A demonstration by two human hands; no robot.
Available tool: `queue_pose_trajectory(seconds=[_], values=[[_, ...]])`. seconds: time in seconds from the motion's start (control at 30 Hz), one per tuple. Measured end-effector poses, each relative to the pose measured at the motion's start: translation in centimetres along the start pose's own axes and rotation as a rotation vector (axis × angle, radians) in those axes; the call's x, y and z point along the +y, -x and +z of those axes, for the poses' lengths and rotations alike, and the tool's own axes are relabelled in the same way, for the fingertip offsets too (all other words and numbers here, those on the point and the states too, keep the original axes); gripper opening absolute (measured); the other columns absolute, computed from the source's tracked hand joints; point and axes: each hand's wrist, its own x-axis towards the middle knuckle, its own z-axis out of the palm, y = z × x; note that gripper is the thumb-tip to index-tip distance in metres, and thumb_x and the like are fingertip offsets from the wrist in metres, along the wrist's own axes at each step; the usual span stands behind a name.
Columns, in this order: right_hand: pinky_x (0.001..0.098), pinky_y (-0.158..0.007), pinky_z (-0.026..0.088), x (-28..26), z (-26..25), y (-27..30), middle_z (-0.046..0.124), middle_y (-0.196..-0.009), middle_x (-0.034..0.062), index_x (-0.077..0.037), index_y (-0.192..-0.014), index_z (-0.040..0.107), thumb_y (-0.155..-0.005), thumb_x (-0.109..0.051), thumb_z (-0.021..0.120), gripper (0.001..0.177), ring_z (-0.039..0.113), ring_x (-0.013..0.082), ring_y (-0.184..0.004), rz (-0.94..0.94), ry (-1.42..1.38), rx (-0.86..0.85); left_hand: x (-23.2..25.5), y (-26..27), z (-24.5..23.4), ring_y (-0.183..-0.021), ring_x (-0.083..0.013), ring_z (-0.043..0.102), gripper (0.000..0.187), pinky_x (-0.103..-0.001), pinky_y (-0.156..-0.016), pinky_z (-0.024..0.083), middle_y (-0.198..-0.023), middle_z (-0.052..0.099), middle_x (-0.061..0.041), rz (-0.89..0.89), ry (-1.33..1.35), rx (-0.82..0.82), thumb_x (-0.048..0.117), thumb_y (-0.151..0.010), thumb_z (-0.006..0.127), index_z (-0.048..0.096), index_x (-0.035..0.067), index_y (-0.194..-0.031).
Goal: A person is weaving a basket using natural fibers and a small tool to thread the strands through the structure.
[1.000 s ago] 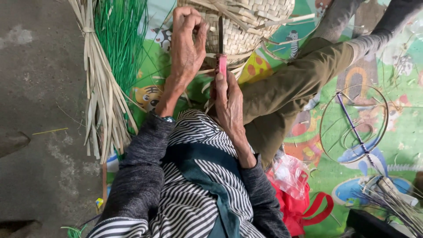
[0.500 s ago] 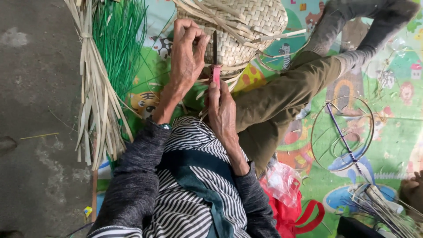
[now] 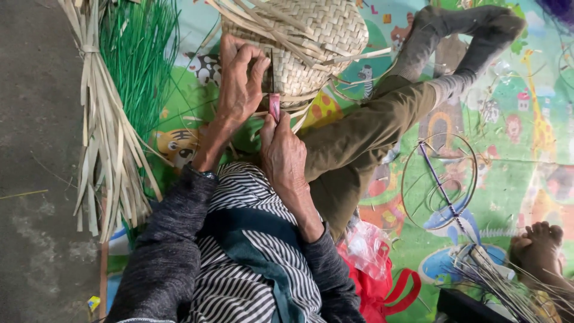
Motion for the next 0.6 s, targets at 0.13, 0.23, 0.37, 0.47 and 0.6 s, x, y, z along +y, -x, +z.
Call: queue_pose_trajectory(seconds=[0.13, 0.23, 0.37, 0.47, 0.6], values=[[0.0481, -0.047, 0.045, 0.4, -0.2, 0.2, 0.062, -0.063, 0.0227, -0.003, -0.099, 0.047, -0.090, -0.023, 0.043, 0.022, 0.060, 0.0413, -0.054, 0.021, -0.022, -0.044, -0.6, 1.2, 0.4, -0.087, -0.0219, 0.037, 0.007, -0.033, -0.078, 0.034, -0.093, 0.035, -0.011, 0.065, 0.068, 0.033, -0.002, -0.085, 0.054, 0.048, -0.003, -0.082], [0.0488, -0.047, 0.044, 0.5, -0.5, 0.3, 0.062, -0.065, 0.0234, -0.004, -0.100, 0.047, -0.090, -0.023, 0.044, 0.021, 0.059, 0.0420, -0.055, 0.021, -0.061, -0.053, 0.5, 1.5, 0.2, -0.088, -0.0233, 0.039, 0.006, -0.034, -0.079, 0.036, -0.096, 0.037, -0.013, 0.045, 0.067, 0.025, -0.001, -0.087, 0.052, 0.047, -0.003, -0.086], [0.0530, -0.070, 0.049, 0.6, -0.2, 0.5, 0.062, -0.065, 0.0235, -0.011, -0.103, 0.046, -0.095, -0.041, 0.028, 0.036, 0.064, 0.0432, -0.075, 0.110, 0.020, -0.136, 0.3, 2.0, 0.3, -0.092, -0.0303, 0.044, 0.016, -0.038, -0.090, 0.033, -0.092, 0.036, -0.008, -0.037, 0.087, 0.011, 0.013, -0.097, 0.050, 0.047, 0.004, -0.084], [0.0526, -0.068, 0.049, 0.6, -0.1, 0.5, 0.062, -0.066, 0.0234, -0.012, -0.104, 0.046, -0.095, -0.039, 0.028, 0.034, 0.064, 0.0432, -0.075, 0.099, 0.013, -0.118, 0.9, 1.9, 0.2, -0.091, -0.0295, 0.044, 0.016, -0.038, -0.090, 0.033, -0.092, 0.036, -0.009, -0.041, 0.093, 0.013, 0.012, -0.097, 0.049, 0.046, 0.003, -0.084], [0.0485, -0.047, 0.044, 2.4, 0.4, -0.6, 0.062, -0.065, 0.0243, -0.003, -0.104, 0.047, -0.089, -0.023, 0.042, 0.025, 0.059, 0.0423, -0.055, 0.049, -0.106, -0.073, 4.3, 1.4, -0.1, -0.080, -0.0174, 0.041, 0.005, -0.029, -0.068, 0.042, -0.098, 0.037, -0.011, -0.057, 0.121, 0.008, 0.004, -0.092, 0.047, 0.046, -0.001, -0.091]])
